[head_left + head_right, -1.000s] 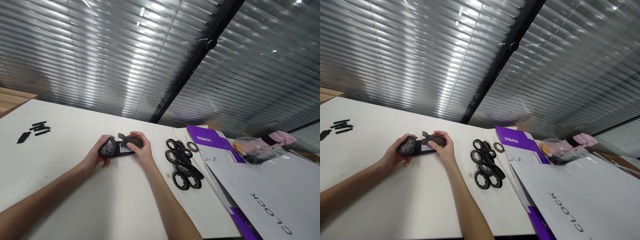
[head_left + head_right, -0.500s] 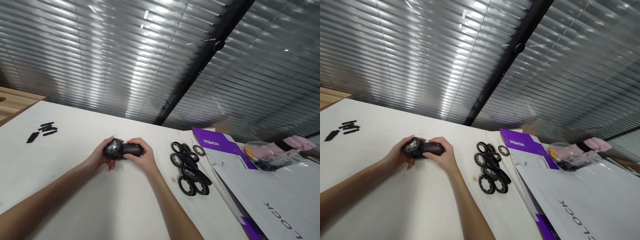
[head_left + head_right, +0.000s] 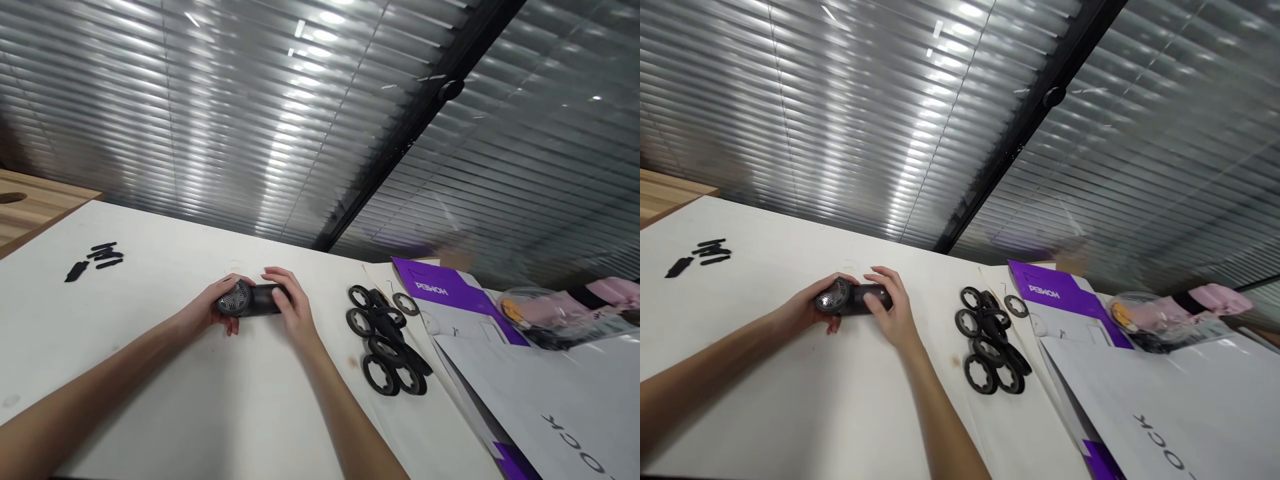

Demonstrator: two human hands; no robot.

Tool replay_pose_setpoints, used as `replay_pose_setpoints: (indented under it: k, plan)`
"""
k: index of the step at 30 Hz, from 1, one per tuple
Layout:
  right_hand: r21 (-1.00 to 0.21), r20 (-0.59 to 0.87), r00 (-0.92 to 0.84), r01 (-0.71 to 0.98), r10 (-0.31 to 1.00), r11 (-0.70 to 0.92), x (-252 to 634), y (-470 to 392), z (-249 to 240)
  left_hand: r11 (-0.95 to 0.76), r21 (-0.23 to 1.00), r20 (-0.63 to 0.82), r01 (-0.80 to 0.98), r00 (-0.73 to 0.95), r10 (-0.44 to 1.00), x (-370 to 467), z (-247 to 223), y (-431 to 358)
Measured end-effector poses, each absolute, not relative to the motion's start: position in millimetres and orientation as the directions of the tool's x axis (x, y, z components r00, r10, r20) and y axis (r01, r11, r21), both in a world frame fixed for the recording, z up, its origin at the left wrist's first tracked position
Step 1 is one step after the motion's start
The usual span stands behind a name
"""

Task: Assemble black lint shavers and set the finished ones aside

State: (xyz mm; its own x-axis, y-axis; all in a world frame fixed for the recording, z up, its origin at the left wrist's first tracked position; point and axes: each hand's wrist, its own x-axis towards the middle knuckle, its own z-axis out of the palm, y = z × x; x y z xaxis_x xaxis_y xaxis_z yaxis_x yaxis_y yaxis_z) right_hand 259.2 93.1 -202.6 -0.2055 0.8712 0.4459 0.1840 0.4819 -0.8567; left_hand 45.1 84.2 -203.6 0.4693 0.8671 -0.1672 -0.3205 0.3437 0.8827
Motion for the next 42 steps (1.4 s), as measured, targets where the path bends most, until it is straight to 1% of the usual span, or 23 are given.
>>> replay_pose_setpoints:
  k: [1,3,6,8,12,15,18,22,24,27,29,36,39,42]
  plan:
    - [-0.881,0.42,-0.156,0.168,0.894,0.443,259.3,94.7,-203.7,0.325,0.889,-0.151,-0.322,0.465,0.873,45.3,-203.6,84.0]
    - [-0.946,0.295,-0.1,0.11,0.95,0.305,259.9,97.9,-206.1,0.293,0.899,-0.12,-0.326,0.459,0.88,45.7,-203.6,82.7]
    - [-0.997,0.069,-0.149,0.025,0.986,0.074,261.5,101.4,-208.5,0.268,0.913,-0.108,-0.306,0.451,0.886,45.8,-204.3,79.1]
    - [-1.0,0.023,-0.182,0.005,0.983,0.025,262.5,102.6,-207.9,0.253,0.926,-0.112,-0.279,0.437,0.893,45.2,-205.3,76.9]
    - [-0.997,0.072,-0.197,-0.03,0.978,0.067,263.5,103.1,-204.9,0.199,0.953,-0.097,-0.228,0.395,0.914,43.6,-207.6,76.3]
    - [-0.997,0.072,-0.212,-0.049,0.975,0.063,263.8,102.4,-205.7,0.197,0.96,-0.113,-0.2,0.365,0.924,43.0,-206.9,77.8]
    - [-0.997,0.071,-0.231,-0.048,0.97,0.062,265.0,101.2,-209.1,0.216,0.95,-0.128,-0.224,0.352,0.927,43.8,-204.2,78.2]
    - [-0.994,0.106,-0.263,-0.02,0.959,0.104,268.0,98.6,-211.9,0.229,0.939,-0.137,-0.255,0.333,0.933,45.4,-202.9,77.7]
    - [-0.99,0.134,-0.281,0.013,0.95,0.144,269.3,96.6,-211.1,0.228,0.935,-0.124,-0.271,0.351,0.928,45.1,-204.4,78.0]
    - [-0.964,0.226,-0.288,0.069,0.931,0.256,270.2,93.8,-208.4,0.206,0.935,-0.087,-0.288,0.378,0.922,43.2,-208.7,79.0]
    - [-0.947,0.28,-0.284,0.076,0.917,0.312,270.4,92.7,-207.3,0.176,0.944,-0.06,-0.279,0.381,0.923,41.0,-211.6,79.8]
    - [-0.945,0.289,-0.337,0.05,0.896,0.323,269.7,92.2,-207.2,0.126,0.963,-0.025,-0.238,0.389,0.921,33.7,-208.8,81.9]
    - [-0.935,0.331,-0.303,0.023,0.894,0.355,266.2,91.5,-206.1,0.111,0.971,-0.023,-0.212,0.382,0.924,36.6,-203.7,78.3]
    - [-0.932,0.362,-0.234,-0.074,0.902,0.355,261.1,90.1,-204.8,0.061,0.991,-0.011,-0.119,0.383,0.924,44.2,-202.4,71.7]
